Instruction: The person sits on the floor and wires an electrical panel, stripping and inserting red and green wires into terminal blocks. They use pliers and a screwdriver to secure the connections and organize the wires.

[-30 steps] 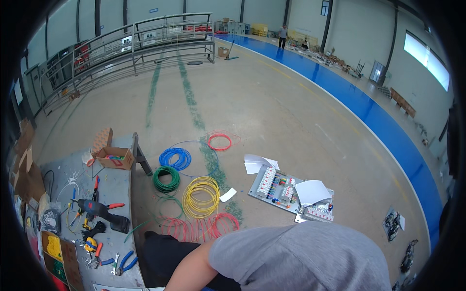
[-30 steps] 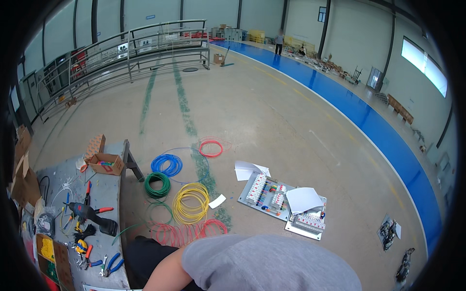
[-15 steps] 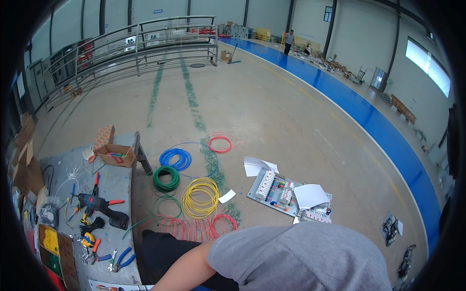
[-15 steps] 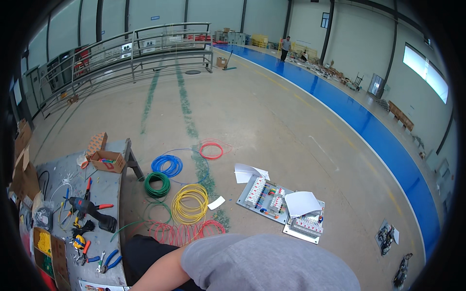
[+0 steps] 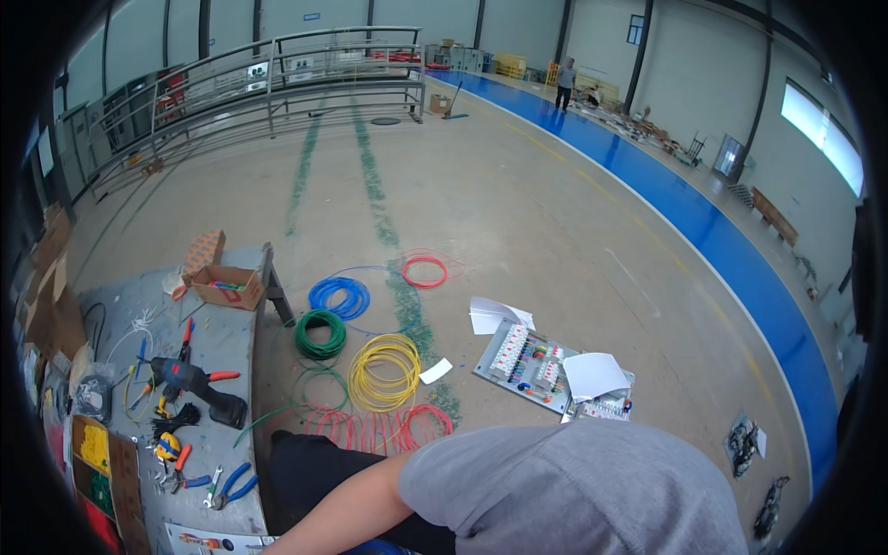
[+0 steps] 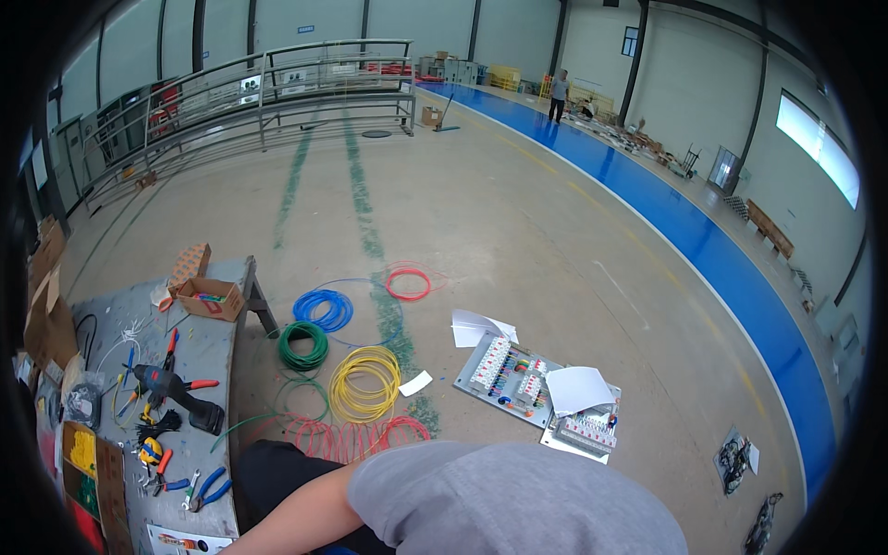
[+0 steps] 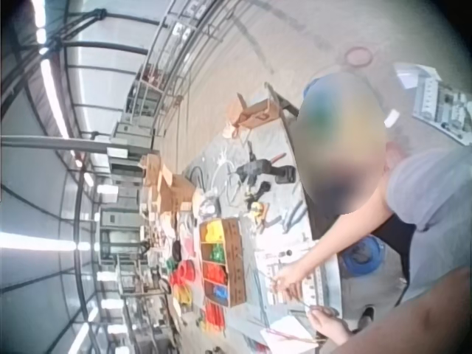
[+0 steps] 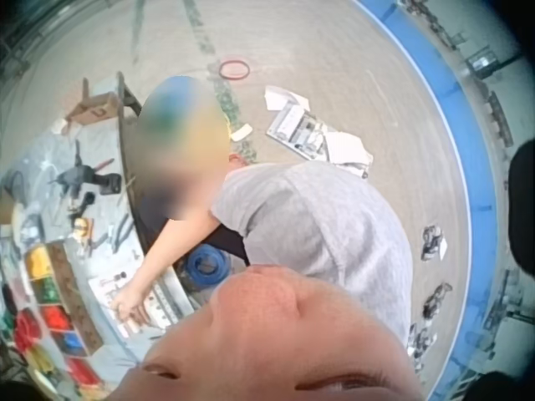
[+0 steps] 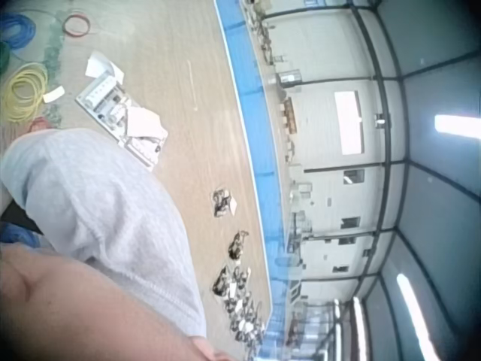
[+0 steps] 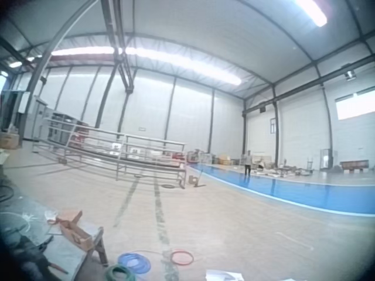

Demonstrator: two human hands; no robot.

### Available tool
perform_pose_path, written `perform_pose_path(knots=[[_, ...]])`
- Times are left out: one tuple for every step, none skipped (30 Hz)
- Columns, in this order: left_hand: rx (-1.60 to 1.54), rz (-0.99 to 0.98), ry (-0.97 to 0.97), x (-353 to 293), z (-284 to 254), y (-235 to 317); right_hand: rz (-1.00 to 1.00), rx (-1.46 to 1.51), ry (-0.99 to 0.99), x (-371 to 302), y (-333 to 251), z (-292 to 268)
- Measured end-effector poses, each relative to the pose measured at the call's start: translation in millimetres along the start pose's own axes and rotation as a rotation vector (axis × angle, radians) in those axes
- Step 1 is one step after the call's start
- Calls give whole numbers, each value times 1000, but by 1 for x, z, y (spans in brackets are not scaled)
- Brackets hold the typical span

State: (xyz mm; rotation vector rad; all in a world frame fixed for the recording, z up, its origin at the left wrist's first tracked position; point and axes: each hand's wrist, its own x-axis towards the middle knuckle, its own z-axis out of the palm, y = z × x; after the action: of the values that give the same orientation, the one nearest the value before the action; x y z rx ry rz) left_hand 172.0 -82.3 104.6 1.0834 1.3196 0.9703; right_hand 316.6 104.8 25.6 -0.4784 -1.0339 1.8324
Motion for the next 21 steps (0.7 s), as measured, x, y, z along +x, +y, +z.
perform_pose_path(knots=[[-8,0,20,0,-1,-1,-11,-10,0,-7,-6,5],[-13,1,31,0,2,-1,-28,-22,6,-11,-12,7],[-20,2,43,0,6,-1,-14,-45,8,-14,-18,8],[-15,13,36,1,8,-1,-3,-70,7,-15,-22,9],[-12,22,32,1,11,0,11,-95,3,-15,-25,10],[-11,32,34,2,13,1,13,-104,5,-16,-27,11],[-11,41,51,2,12,1,21,-110,-6,-11,-25,13],[-2,41,73,3,7,-1,33,-103,-18,-12,-26,20],[3,39,105,3,2,-5,20,-80,20,-14,-31,15],[27,15,116,8,-13,-18,26,-27,9,-11,-33,14],[47,-15,134,22,-25,-41,41,28,-5,-9,-37,7],[98,15,10,42,-40,-66,-38,-59,64,-6,-37,-13],[26,8,37,45,-24,-54,-83,-53,60,-8,-43,-18],[-38,-8,67,35,-10,-42,-64,4,1,-17,-50,-24],[55,41,-6,37,-12,-37,-49,-158,21,-24,-74,-22],[43,-34,11,32,-4,-22,-26,-115,48,-30,-83,-9],[24,-61,-62,30,-10,-20,-24,-189,38,-36,-92,-3],[-4,-41,-92,29,-19,-21,-16,-190,60,-37,-94,10],[-41,-20,-149,28,-28,-23,-6,-176,68,-37,-94,21],[-132,-44,-159,19,-22,-14,-5,-149,23,-39,-100,17],[-223,-53,-205,15,-24,-5,-18,-61,-17,-38,-102,19]])
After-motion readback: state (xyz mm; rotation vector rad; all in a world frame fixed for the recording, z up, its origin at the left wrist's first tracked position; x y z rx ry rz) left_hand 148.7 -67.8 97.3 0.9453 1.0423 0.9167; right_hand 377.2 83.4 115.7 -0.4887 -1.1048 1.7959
